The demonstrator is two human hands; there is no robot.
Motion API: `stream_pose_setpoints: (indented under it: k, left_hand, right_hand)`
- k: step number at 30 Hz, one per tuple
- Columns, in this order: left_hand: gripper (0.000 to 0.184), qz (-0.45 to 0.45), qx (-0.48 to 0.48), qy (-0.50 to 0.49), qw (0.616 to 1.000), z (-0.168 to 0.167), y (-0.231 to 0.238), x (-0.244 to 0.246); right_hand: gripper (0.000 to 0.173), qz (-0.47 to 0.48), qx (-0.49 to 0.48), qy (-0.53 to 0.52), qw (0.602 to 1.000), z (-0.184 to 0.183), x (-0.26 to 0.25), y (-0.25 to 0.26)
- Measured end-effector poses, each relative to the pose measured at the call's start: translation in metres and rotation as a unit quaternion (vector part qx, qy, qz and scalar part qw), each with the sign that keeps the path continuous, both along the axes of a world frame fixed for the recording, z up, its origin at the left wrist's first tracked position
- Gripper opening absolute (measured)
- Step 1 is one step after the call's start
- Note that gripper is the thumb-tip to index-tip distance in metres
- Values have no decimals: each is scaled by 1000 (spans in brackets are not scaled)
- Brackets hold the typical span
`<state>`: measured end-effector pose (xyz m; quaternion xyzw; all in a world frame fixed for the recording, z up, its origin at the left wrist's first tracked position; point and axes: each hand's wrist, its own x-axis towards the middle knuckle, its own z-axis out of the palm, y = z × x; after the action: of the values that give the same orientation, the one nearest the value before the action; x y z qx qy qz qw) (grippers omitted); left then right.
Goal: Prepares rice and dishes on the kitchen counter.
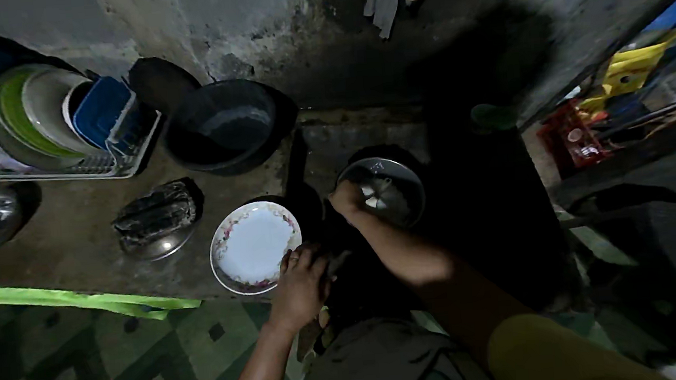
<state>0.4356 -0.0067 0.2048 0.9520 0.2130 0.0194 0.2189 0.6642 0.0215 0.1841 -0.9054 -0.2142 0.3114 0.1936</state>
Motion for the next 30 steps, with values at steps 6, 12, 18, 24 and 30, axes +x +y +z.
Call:
stream_pose_setpoints:
  k: [6,12,18,24,30]
  left_hand:
    - [48,-29,-62,74,995,-11,-9,27]
    - [54,-71,-93,71,991,-42,-16,71]
    - [44,-55,-5,54,997,-42,-9,92]
    - [28,-71,19,5,997,-58,-3,101]
    - [27,-50,24,-23,998,-58,-15,104]
  right_hand:
    - [50,168,9,-18,986,-34,55,-24]
    - [42,391,-144,-191,889,-76,82,-64]
    - [36,434,-154,-265,847,-94,100,-56]
    - [36,380,-158,-187,892,-92,108,-56]
    - [41,381,-190,-170,889,-36,87,-48]
